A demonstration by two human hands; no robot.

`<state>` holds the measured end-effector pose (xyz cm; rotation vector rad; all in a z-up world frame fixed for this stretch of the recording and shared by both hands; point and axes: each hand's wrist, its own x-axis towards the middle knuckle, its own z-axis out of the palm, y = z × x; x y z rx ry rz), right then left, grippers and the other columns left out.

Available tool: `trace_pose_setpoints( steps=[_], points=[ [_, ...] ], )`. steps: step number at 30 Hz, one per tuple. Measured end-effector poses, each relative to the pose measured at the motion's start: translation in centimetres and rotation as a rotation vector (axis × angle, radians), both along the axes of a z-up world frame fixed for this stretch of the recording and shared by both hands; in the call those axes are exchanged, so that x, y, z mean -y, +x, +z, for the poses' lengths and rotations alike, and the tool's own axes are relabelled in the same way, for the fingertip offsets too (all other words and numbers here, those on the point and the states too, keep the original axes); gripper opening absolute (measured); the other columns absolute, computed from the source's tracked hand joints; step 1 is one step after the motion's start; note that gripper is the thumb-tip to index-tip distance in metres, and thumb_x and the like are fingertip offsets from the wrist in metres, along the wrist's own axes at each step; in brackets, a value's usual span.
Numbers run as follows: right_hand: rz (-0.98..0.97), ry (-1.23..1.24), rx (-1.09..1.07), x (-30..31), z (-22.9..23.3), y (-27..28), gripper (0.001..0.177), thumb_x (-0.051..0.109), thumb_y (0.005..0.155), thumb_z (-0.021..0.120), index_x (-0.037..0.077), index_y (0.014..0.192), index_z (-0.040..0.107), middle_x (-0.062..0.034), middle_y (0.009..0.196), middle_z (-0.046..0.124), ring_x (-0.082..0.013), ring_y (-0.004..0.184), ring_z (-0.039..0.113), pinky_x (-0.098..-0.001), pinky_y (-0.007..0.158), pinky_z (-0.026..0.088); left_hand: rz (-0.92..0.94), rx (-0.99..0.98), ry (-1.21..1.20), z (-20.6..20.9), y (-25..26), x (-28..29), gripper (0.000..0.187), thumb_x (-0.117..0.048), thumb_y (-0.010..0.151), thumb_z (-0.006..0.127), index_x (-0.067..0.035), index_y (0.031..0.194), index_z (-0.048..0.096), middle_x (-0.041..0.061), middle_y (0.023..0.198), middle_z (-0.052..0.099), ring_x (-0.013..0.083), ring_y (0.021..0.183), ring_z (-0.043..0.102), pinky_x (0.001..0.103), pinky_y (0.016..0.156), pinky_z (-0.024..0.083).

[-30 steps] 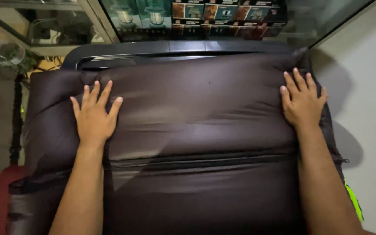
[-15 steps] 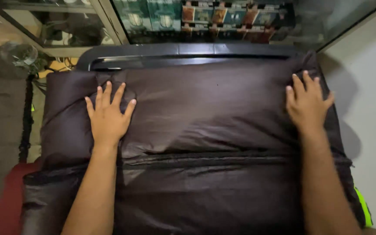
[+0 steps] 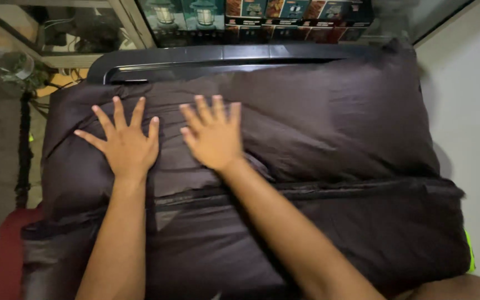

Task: The person folds a dark purple sleeping bag on a black plastic storage bin. They smooth the fabric, fold it in half lengthwise, roll it tightly, and then place the rolled bundle into a matching purple stuff sack, pulling the drawstrings to close it.

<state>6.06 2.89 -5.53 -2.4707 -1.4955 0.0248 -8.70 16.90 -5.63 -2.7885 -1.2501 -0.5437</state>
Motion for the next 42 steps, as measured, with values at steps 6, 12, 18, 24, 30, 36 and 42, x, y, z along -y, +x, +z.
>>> trace_pose_setpoints(
  steps=[6, 12, 18, 24, 30, 36, 42],
  points=[
    [-0.126, 0.208, 0.514, 11.1, -0.9, 11.8, 0.043, 0.052, 0.101, 0.056, 0.029, 0.134, 0.071, -0.0034, 0.147, 0.062, -0.0333, 0.136, 0.054, -0.0586, 0.109, 0.036, 0.021, -0.019, -0.036, 0.6, 0.0, -0.5, 0.052, -0.055, 0.107, 0.047, -0.037, 0.154, 0.058, 0.015, 0.164, 0.051, 0.046, 0.157, 0.024, 0.084, 0.108, 0.006],
    [-0.142, 0.082, 0.52, 19.2, 0.9, 18.7, 0.043, 0.038, 0.101, 0.057, 0.02, 0.137, 0.071, -0.0117, 0.141, 0.068, -0.0368, 0.127, 0.062, -0.0516, 0.096, 0.044, -0.009, -0.031, -0.265, 2.8, 0.2, -0.3, 0.064, -0.062, 0.102, 0.038, -0.029, 0.157, 0.048, 0.015, 0.167, 0.035, 0.045, 0.154, 0.009, 0.084, 0.105, -0.005],
    [-0.326, -0.002, 0.308, 25.1, 1.3, 23.1, 0.045, 0.04, 0.109, 0.048, 0.025, 0.147, 0.064, -0.0074, 0.15, 0.06, -0.0266, 0.135, 0.053, -0.05, 0.104, 0.034, -0.026, -0.018, -0.299, 3.7, 0.4, 0.1, 0.067, -0.063, 0.103, 0.038, -0.026, 0.158, 0.047, 0.015, 0.167, 0.034, 0.0452, 0.154, 0.008, 0.084, 0.105, -0.006],
    [-0.324, 0.068, 0.19, 25.7, 1.9, 22.9, 0.043, 0.035, 0.11, 0.047, 0.021, 0.146, 0.065, -0.0055, 0.151, 0.059, -0.0231, 0.138, 0.051, -0.0477, 0.106, 0.03, -0.039, -0.006, -0.214, 2.5, 0.4, -0.3, 0.063, -0.06, 0.103, 0.043, -0.026, 0.155, 0.053, 0.018, 0.163, 0.042, 0.0467, 0.153, 0.016, 0.085, 0.103, 0.001],
    [-0.346, -0.074, 0.236, 23.9, 4.0, 25.7, 0.039, 0.04, 0.108, 0.051, 0.013, 0.127, 0.071, -0.012, 0.123, 0.065, -0.038, 0.112, 0.058, -0.0568, 0.084, 0.04, 0.067, -0.053, -0.354, 3.0, 0.2, -3.4, 0.06, -0.056, 0.097, 0.046, -0.028, 0.151, 0.052, 0.012, 0.161, 0.039, 0.0407, 0.153, 0.016, 0.083, 0.107, 0.006],
    [-0.198, -0.589, 0.108, 19.7, 8.7, 29.9, 0.094, 0.007, 0.089, 0.059, 0.035, 0.164, 0.011, 0.0058, 0.173, 0.011, -0.0373, 0.159, 0.001, -0.0775, 0.117, 0.003, 0.089, -0.531, -0.583, 11.8, 1.2, -9.8, 0.098, 0.002, 0.096, 0.058, -0.049, 0.164, 0.008, 0.015, 0.172, 0.007, 0.0555, 0.149, 0.024, 0.07, 0.116, 0.023],
    [-0.153, -1.002, 0.27, 21.2, 10.4, 32.6, 0.044, 0.035, 0.099, 0.048, 0.032, 0.141, 0.061, -0.0129, 0.14, 0.059, -0.0377, 0.136, 0.047, -0.0725, 0.114, 0.025, -0.065, -0.943, -0.36, 9.8, -0.7, -17.0, 0.063, -0.033, 0.074, 0.08, -0.049, 0.133, 0.067, 0.002, 0.131, 0.075, 0.0308, 0.129, 0.063, 0.052, 0.099, 0.051]
  ],
)
